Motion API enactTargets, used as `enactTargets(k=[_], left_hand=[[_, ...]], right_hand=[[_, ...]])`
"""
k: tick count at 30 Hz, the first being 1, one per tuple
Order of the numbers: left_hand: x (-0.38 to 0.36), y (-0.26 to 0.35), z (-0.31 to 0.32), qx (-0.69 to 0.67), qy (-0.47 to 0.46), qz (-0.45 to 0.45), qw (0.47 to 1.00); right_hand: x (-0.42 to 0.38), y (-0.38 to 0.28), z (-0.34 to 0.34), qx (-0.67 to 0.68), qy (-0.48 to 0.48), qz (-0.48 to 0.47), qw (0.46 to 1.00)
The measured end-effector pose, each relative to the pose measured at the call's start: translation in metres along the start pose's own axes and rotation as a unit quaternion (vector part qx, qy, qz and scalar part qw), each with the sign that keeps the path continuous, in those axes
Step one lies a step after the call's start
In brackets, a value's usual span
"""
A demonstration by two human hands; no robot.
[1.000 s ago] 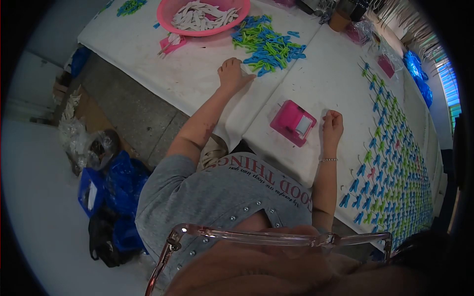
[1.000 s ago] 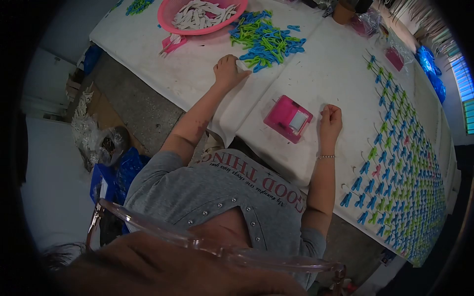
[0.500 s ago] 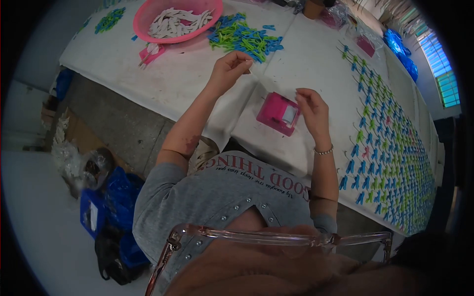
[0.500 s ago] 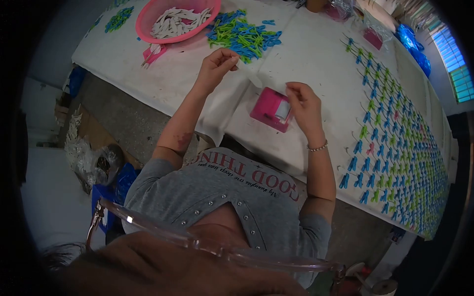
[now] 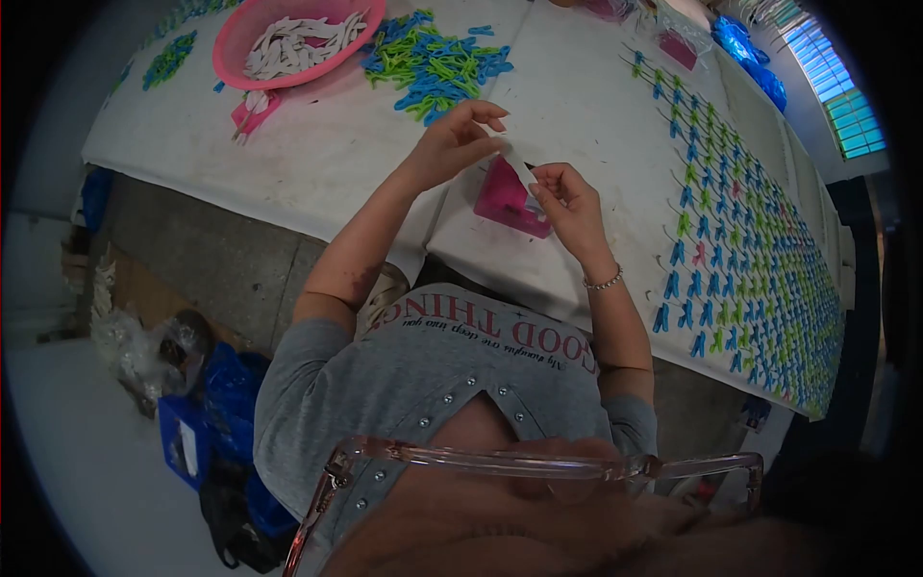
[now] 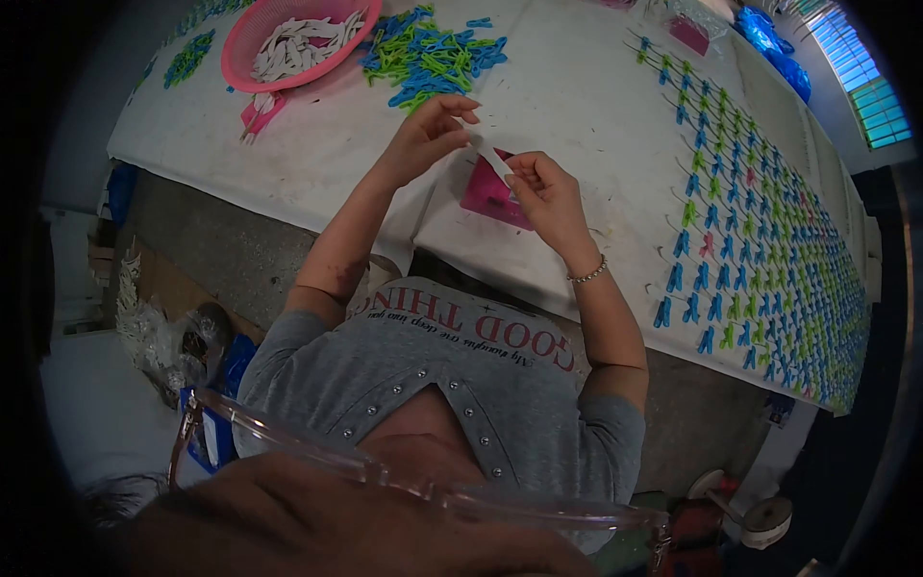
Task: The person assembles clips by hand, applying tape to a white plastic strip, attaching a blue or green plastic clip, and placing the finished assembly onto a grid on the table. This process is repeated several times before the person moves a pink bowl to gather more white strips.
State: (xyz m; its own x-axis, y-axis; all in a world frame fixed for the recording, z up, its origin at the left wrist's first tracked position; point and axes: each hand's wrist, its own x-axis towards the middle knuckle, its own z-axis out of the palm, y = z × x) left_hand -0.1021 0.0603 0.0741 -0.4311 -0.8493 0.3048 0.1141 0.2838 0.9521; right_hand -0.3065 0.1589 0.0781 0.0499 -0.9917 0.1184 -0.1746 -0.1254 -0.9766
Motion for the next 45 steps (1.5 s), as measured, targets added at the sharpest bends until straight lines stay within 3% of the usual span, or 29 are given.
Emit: enactTargets(k=[2, 4, 6, 8, 11, 17, 22, 26, 32, 35, 37, 38, 40, 41, 45], left_hand=[[-0.001, -0.003, 0.006, -0.040, -0.090, -0.015, 0.995], [0.003, -0.008, 0.012, -0.046, -0.098, 0.007, 0.994], [0.004, -0.008, 0.018, -0.054, -0.104, 0.030, 0.993], [0.005, -0.002, 0.020, 0.078, -0.108, 0.069, 0.989], [0.005, -0.007, 0.021, 0.131, -0.111, 0.113, 0.979], [-0.001, -0.003, 0.014, 0.217, -0.131, 0.128, 0.959], [-0.007, -0.020, 0.014, 0.220, -0.138, 0.085, 0.962], [-0.005, -0.038, 0.026, 0.258, -0.168, 0.126, 0.943], [0.003, -0.042, 0.049, 0.266, -0.192, 0.137, 0.935], [0.006, -0.043, 0.061, 0.269, -0.192, 0.163, 0.930], [0.006, -0.041, 0.065, 0.261, -0.179, 0.167, 0.934], [0.005, -0.040, 0.067, 0.252, -0.163, 0.168, 0.939], [0.000, -0.037, 0.067, 0.218, -0.132, 0.144, 0.956], [-0.003, -0.036, 0.066, 0.182, -0.100, 0.116, 0.971], [-0.010, -0.028, 0.057, 0.156, -0.114, 0.021, 0.981]], right_hand=[[-0.001, 0.000, -0.001, -0.030, 0.011, -0.014, 0.999], [0.000, 0.003, -0.008, -0.151, 0.036, -0.119, 0.981], [-0.002, 0.009, -0.013, -0.166, 0.036, -0.119, 0.978], [-0.003, 0.018, -0.015, -0.181, 0.034, -0.122, 0.975], [-0.003, 0.037, -0.014, -0.216, 0.053, -0.143, 0.964], [0.001, 0.045, -0.008, -0.224, 0.055, -0.156, 0.960], [-0.005, 0.044, -0.024, -0.330, 0.022, -0.240, 0.912], [-0.017, 0.047, -0.038, -0.369, 0.013, -0.223, 0.902], [-0.020, 0.022, -0.052, -0.402, 0.076, -0.224, 0.884], [-0.012, 0.010, -0.047, -0.336, 0.121, -0.202, 0.912], [-0.006, 0.016, -0.043, -0.125, 0.116, -0.119, 0.978], [-0.004, 0.016, -0.040, -0.126, 0.116, -0.121, 0.978], [-0.001, 0.018, -0.034, 0.026, 0.094, -0.075, 0.992], [0.000, 0.024, -0.030, 0.026, 0.094, -0.076, 0.992], [0.000, 0.050, -0.015, 0.058, 0.081, -0.049, 0.994]])
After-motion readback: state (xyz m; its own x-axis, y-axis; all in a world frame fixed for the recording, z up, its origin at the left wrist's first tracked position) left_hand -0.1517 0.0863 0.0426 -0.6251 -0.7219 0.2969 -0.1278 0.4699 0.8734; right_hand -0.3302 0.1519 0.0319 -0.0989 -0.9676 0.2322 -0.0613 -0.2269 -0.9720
